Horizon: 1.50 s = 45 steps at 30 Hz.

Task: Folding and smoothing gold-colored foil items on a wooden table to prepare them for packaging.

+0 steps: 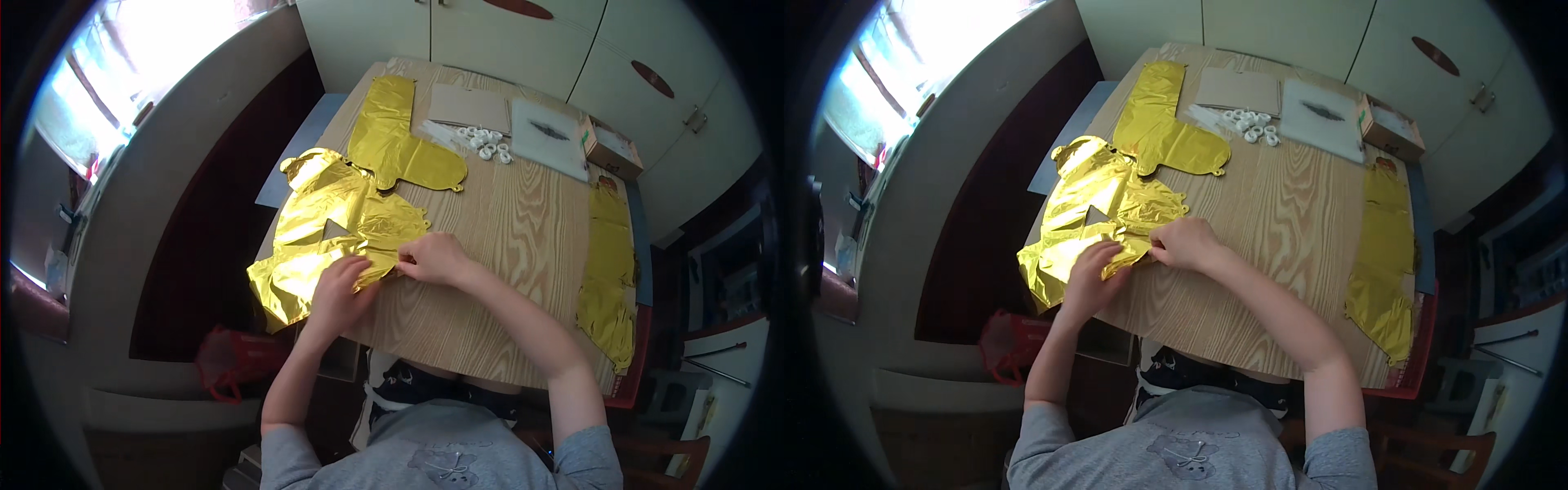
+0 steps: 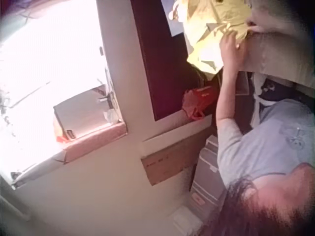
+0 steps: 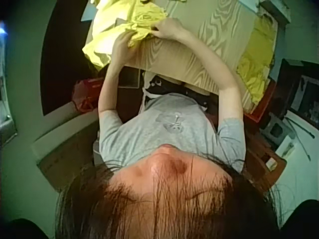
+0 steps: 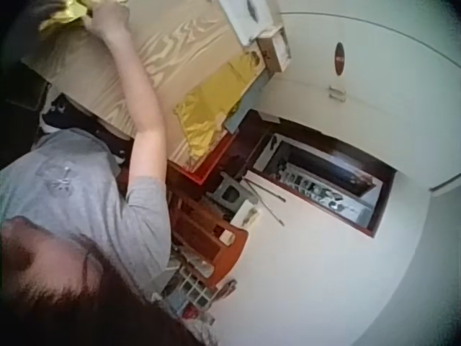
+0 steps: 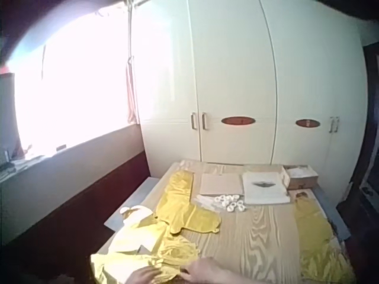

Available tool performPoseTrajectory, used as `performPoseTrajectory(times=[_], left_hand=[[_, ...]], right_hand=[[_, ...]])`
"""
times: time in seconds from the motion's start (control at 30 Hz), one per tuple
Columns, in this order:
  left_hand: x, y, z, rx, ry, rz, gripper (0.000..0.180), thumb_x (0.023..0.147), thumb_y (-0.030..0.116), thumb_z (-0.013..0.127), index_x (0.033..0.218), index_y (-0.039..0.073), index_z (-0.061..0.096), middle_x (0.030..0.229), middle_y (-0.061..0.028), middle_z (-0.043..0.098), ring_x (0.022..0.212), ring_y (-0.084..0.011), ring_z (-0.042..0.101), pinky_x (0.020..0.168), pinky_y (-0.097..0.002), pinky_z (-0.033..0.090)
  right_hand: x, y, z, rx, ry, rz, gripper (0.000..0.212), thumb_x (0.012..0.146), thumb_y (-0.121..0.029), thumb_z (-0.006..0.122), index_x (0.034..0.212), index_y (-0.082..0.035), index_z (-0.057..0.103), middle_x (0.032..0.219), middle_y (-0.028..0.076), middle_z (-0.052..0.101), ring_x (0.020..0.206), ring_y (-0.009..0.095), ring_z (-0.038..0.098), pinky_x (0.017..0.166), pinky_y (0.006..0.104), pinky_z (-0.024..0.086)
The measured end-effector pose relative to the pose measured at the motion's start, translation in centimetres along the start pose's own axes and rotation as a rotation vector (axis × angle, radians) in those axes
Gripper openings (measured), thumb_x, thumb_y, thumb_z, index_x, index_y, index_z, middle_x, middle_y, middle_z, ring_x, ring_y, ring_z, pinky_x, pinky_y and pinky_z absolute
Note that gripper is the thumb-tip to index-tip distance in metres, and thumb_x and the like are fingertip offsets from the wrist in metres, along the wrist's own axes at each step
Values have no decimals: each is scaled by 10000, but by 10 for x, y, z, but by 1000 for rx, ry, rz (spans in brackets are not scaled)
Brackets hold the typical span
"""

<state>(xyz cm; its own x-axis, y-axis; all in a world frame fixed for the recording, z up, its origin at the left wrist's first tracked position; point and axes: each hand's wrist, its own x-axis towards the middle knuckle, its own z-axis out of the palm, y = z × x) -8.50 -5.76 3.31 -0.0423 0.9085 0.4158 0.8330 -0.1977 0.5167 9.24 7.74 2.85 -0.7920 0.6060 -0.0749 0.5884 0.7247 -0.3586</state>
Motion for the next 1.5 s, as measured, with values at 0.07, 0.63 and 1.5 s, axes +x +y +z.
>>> performPoseTrajectory(times=[0.07, 0.63, 1.5], left_hand=[[10, 2, 18, 3, -122, -82, 219, 798, 151, 693, 993, 52, 679, 942, -137, 678, 912, -309, 648, 796, -371, 517], [21, -21, 46, -348, -94, -348, 149, 883, 144, 638, 902, -3, 628, 683, -113, 641, 596, -157, 616, 560, -295, 485], [36, -88, 8, -426, 363, -264, 148, 976, 125, 556, 887, 8, 577, 712, 5, 552, 655, -28, 479, 573, -203, 389]], right_hand=[[1, 0, -1, 36, -26, 5, 218, 805, -350, 599, 904, -172, 675, 830, 66, 694, 811, 259, 679, 719, 424, 529], [-22, 14, 42, -71, 444, -386, 200, 796, -260, 678, 922, -116, 621, 929, 28, 586, 986, 203, 551, 850, 364, 423], [-4, 24, 43, -179, 109, -2, 616, 921, -498, 423, 1447, -180, 381, 1534, 126, 281, 1450, 276, 181, 1151, 590, 70]])
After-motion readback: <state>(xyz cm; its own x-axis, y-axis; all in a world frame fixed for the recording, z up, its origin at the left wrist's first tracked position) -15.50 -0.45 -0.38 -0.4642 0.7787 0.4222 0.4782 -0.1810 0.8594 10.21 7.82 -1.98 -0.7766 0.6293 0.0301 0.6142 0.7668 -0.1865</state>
